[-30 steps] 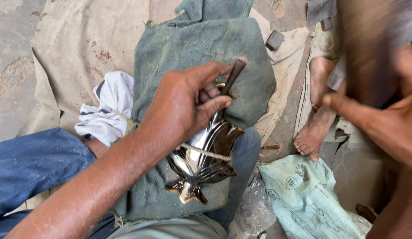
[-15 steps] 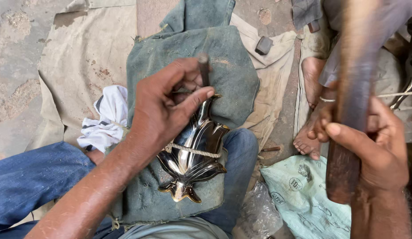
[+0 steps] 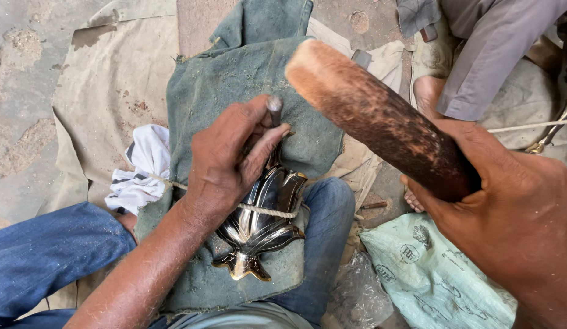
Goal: The person uses a wooden mallet and a metal punch to shape a brass-colored metal object secured with rope on a cushion. They repeatedly strike the punch to emboss or adjust the metal surface.
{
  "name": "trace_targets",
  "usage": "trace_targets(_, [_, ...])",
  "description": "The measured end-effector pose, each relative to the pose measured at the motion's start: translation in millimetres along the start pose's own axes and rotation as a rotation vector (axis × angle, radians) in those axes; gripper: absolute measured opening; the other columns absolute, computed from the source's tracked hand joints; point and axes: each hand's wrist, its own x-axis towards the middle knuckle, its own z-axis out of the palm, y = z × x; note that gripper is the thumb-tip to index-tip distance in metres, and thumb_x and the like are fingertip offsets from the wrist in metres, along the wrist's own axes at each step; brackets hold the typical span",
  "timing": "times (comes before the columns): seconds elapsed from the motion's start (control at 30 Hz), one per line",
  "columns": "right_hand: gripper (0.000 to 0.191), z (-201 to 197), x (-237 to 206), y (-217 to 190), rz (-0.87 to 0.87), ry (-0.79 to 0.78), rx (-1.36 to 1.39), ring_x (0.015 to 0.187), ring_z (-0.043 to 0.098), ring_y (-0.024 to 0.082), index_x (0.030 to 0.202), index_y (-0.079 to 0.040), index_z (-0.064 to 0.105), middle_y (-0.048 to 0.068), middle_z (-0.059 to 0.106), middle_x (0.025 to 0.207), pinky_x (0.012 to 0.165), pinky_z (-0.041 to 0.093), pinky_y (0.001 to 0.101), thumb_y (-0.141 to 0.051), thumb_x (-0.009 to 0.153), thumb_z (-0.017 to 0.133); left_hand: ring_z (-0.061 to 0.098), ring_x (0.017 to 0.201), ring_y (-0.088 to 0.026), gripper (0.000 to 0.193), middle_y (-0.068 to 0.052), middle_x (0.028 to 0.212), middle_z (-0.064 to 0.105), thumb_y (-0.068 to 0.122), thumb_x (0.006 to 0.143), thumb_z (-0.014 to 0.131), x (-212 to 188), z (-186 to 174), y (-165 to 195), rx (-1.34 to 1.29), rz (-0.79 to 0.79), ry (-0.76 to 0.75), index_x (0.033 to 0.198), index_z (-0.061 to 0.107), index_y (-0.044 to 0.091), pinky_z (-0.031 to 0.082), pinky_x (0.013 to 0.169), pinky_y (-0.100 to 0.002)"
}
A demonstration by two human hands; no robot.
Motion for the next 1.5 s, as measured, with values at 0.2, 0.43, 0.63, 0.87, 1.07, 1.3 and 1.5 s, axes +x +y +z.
trace_targets(0.2, [0.037,-3,-1,-6,0.034,0.036,0.159,0.061,0.075,0.017,0.108,-0.003,0.065,0.007,0.072,0.072,0.059,0.061,0.0325,-0.022,0.084,0.085,0.072,0.09,-0.019,0.035,-0.009,0.102,0.067,0.011,0.102,0.078,5,-7,6,0.042,0.067,-0.054,0.131,0.061,0.007,0.06,0.076,-0.032])
trace_targets(0.43, [0.026,16,7,17,-0.086,-0.005,0.248,0.06,0.068,0.015,0.102,-0.005,0.065,0.004,0.066,0.072,0.056,0.059,0.0326,-0.021,0.086,0.08,0.07,0.085,-0.03,0.031,-0.013,0.099,0.067,0.013,0.101,0.073,24,-16,16,0.015,0.072,-0.211,0.131,0.063,0.006,0.055,0.071,-0.041])
trace_targets(0.63, [0.027,32,17,28,0.402,-0.09,0.723,0.062,0.07,0.02,0.1,-0.003,0.067,0.01,0.068,0.073,0.054,0.06,0.0388,-0.02,0.082,0.077,0.071,0.1,-0.037,0.034,-0.016,0.115,0.071,0.011,0.099,0.072,39,-17,19,0.031,0.118,-0.242,0.132,0.061,0.005,0.058,0.08,-0.045])
trace_targets(0.87, [0.031,47,4,37,0.107,-0.093,0.55,0.061,0.071,0.018,0.091,0.0,0.068,0.006,0.068,0.073,0.052,0.059,0.0349,-0.019,0.078,0.089,0.07,0.095,-0.038,0.035,-0.015,0.107,0.072,0.012,0.095,0.073,48,-16,22,0.109,0.124,-0.343,0.128,0.064,0.004,0.057,0.079,-0.047])
trace_targets(1.07, [0.032,78,-22,43,0.368,-0.079,0.565,0.057,0.067,0.02,0.084,-0.001,0.068,0.01,0.067,0.065,0.049,0.055,0.0353,-0.02,0.072,0.091,0.074,0.087,-0.033,0.037,-0.016,0.107,0.073,0.003,0.092,0.066,60,-9,22,0.164,0.159,-0.473,0.129,0.065,0.004,0.06,0.074,-0.043])
trace_targets(1.3, [0.024,109,-35,26,0.405,0.044,0.989,0.059,0.07,0.013,0.091,-0.001,0.068,0.006,0.071,0.07,0.051,0.057,0.0282,-0.012,0.079,0.086,0.073,0.083,-0.038,0.034,-0.018,0.101,0.074,0.004,0.091,0.068,75,-8,25,0.198,0.231,-0.601,0.125,0.068,0.004,0.059,0.069,-0.045])
trace_targets(1.5, [0.023,120,-61,22,0.351,0.209,1.036,0.064,0.069,0.012,0.098,0.0,0.066,0.005,0.072,0.076,0.057,0.057,0.0271,-0.009,0.085,0.083,0.075,0.082,-0.034,0.041,-0.015,0.103,0.076,0.007,0.087,0.069,74,-15,24,0.097,0.253,-0.65,0.129,0.068,0.009,0.06,0.067,-0.043])
